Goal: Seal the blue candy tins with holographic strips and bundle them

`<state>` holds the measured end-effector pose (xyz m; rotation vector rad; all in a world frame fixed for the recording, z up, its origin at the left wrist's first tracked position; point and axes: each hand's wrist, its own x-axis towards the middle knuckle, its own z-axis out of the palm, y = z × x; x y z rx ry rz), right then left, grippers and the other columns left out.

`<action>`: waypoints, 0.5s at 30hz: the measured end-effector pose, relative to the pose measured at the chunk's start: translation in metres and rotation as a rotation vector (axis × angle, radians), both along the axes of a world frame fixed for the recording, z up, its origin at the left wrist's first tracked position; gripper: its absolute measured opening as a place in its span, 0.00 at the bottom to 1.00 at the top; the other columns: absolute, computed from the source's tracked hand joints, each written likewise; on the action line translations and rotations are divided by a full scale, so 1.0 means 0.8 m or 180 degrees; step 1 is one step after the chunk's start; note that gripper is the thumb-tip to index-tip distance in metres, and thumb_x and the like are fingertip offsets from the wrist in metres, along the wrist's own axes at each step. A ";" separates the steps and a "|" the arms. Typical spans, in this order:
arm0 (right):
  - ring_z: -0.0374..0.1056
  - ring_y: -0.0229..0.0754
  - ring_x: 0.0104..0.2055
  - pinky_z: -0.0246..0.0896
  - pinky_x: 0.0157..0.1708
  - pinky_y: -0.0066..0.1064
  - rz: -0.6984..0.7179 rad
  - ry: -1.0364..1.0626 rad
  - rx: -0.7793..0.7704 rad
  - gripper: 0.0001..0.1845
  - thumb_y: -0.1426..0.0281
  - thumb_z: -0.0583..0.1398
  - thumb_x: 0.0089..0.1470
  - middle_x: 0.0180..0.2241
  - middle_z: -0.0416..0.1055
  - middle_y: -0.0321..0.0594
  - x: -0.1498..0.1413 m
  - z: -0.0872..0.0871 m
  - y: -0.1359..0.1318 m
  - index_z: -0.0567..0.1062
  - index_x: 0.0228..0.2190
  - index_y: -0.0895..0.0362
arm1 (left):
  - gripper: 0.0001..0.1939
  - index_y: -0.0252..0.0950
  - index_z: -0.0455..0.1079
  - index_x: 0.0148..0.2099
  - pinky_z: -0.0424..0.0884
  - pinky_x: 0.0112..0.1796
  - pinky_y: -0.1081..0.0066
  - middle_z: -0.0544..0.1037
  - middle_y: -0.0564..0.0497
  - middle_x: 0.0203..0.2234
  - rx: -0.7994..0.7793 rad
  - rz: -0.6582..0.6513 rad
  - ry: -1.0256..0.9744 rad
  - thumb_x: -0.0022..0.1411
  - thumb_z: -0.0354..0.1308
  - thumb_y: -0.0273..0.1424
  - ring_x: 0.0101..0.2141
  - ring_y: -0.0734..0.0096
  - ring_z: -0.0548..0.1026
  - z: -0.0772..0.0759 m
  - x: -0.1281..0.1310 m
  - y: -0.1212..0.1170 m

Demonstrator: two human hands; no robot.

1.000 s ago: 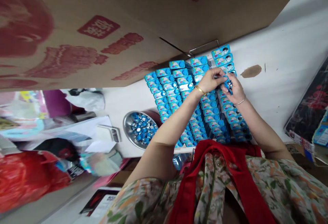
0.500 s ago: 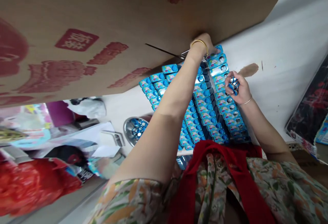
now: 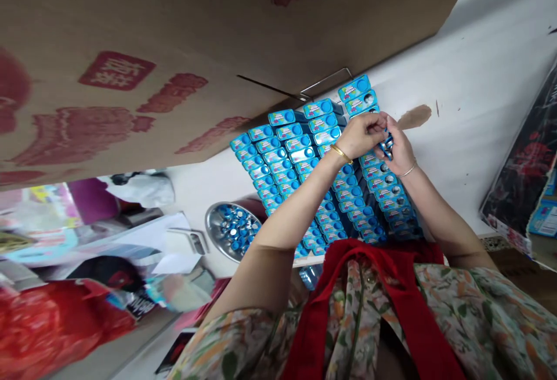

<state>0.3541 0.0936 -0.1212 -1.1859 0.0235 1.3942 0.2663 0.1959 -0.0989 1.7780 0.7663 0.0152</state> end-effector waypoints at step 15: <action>0.56 0.33 0.18 0.38 0.15 0.28 -0.0074 -0.0129 0.0169 0.28 0.40 0.61 0.55 0.26 0.69 0.32 0.014 0.006 -0.008 0.71 0.41 0.50 | 0.14 0.36 0.72 0.31 0.68 0.50 0.57 0.81 0.44 0.34 0.1104 0.0164 0.1785 0.54 0.74 0.36 0.48 0.48 0.76 -0.045 0.050 0.109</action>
